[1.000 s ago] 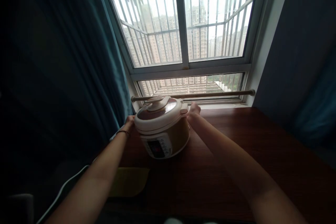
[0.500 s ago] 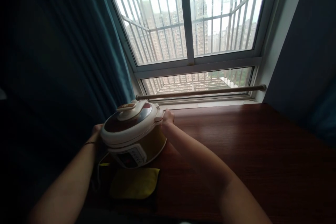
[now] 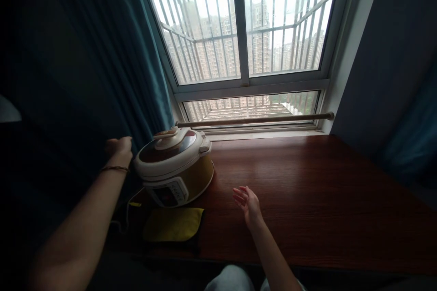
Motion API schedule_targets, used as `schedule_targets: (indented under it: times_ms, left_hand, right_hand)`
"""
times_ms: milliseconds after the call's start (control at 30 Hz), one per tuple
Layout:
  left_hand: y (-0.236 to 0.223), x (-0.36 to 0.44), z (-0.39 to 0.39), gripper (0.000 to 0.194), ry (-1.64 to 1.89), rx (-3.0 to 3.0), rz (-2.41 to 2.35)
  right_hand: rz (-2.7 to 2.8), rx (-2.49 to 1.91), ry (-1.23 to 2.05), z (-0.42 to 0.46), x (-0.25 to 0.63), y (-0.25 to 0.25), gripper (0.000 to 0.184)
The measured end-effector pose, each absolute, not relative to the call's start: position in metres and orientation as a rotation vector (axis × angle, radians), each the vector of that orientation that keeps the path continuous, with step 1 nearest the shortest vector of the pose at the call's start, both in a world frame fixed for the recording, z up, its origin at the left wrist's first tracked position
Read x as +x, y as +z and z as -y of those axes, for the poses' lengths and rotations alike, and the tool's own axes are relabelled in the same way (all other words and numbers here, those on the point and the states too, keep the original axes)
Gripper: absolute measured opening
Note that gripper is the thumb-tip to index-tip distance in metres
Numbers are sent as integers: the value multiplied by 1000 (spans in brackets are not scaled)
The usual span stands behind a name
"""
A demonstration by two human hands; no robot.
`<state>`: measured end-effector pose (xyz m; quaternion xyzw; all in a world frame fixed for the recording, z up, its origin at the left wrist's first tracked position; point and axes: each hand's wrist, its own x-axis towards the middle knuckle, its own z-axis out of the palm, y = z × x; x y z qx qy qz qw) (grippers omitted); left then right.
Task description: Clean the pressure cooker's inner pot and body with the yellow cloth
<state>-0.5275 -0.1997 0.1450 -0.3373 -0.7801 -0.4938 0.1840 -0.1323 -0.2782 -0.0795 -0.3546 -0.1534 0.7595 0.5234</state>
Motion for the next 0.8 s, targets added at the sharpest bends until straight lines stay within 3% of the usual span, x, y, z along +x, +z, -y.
schedule_targets:
  times_ms: [133, 233, 300, 533, 800]
  left_hand:
    - [135, -432, 220, 55, -1333, -1082, 1903]
    - [95, -350, 231, 47, -766, -1899, 1504]
    - [67, -317, 222, 46, -500, -2081, 1445]
    - [33, -313, 148, 50, -374, -2068, 1681]
    - [26, -315, 145, 50, -345, -2092, 1674]
  right_hand:
    - [423, -797, 1857, 277, -128, -92, 28]
    - [441, -788, 1847, 274, -124, -96, 32]
    - [444, -827, 1822, 273, -123, -99, 32]
    - [568, -911, 1755, 265, -127, -108, 39]
    - [626, -949, 1702, 256, -126, -108, 43]
